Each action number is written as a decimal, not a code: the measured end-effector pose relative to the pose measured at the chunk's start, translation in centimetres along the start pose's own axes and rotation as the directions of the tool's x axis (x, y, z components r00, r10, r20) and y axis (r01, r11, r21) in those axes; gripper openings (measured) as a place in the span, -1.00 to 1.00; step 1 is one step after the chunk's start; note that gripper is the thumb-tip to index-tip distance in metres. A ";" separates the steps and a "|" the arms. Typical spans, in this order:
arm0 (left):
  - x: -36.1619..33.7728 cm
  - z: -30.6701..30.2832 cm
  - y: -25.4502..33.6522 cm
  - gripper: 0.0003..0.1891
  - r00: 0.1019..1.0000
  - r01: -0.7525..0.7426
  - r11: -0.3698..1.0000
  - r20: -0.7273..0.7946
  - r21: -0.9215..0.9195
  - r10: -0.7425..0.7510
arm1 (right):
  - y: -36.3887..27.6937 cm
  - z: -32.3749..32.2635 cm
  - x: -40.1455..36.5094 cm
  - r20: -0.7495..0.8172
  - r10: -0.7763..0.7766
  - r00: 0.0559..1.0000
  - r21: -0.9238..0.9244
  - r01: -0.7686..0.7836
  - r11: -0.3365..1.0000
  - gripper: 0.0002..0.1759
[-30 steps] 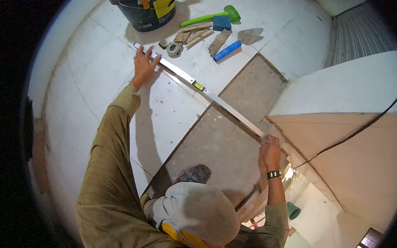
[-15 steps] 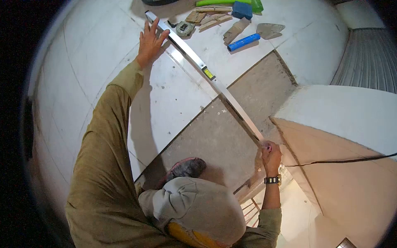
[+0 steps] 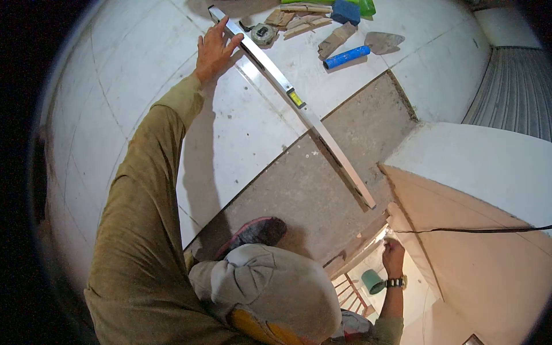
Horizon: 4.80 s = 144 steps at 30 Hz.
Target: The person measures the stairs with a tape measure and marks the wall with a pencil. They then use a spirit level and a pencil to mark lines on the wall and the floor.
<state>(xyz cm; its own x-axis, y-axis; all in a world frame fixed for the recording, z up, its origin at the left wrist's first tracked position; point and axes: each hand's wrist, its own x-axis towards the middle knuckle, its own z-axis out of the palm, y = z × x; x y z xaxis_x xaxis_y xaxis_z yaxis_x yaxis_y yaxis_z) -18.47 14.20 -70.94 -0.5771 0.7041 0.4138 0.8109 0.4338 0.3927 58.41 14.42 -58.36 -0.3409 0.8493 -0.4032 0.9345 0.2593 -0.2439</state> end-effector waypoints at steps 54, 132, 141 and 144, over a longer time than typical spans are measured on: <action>0.2 0.0 0.2 -0.14 0.996 0.092 0.996 0.000 -0.018 -0.093 | -9.2 10.8 8.9 0.283 0.217 0.934 0.950 -0.241 -0.200 -0.42; -13.6 -0.8 7.3 -0.61 0.685 0.587 -0.191 0.608 -0.787 -0.402 | -12.1 7.2 3.8 0.179 -0.048 0.983 0.960 -0.163 0.229 -0.48; -17.3 -12.4 14.8 -0.65 0.630 0.417 -0.320 0.525 -0.851 -0.572 | -20.2 6.6 -0.2 0.058 -0.293 0.954 0.816 0.124 0.565 -0.52; -12.0 -19.7 8.0 -0.73 0.877 0.372 0.593 0.060 -0.714 -0.477 | -19.8 6.1 -0.1 -0.069 -0.319 0.945 0.639 0.287 0.713 -0.62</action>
<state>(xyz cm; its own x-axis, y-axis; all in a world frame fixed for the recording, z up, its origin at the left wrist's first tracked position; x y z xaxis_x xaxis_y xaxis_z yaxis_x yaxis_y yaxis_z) -7.00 -1.85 -56.61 -0.8870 0.4444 0.1257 0.1968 0.1175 0.9734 39.28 6.42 -58.87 -0.6132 0.7517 -0.2426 0.5031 0.1350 -0.8536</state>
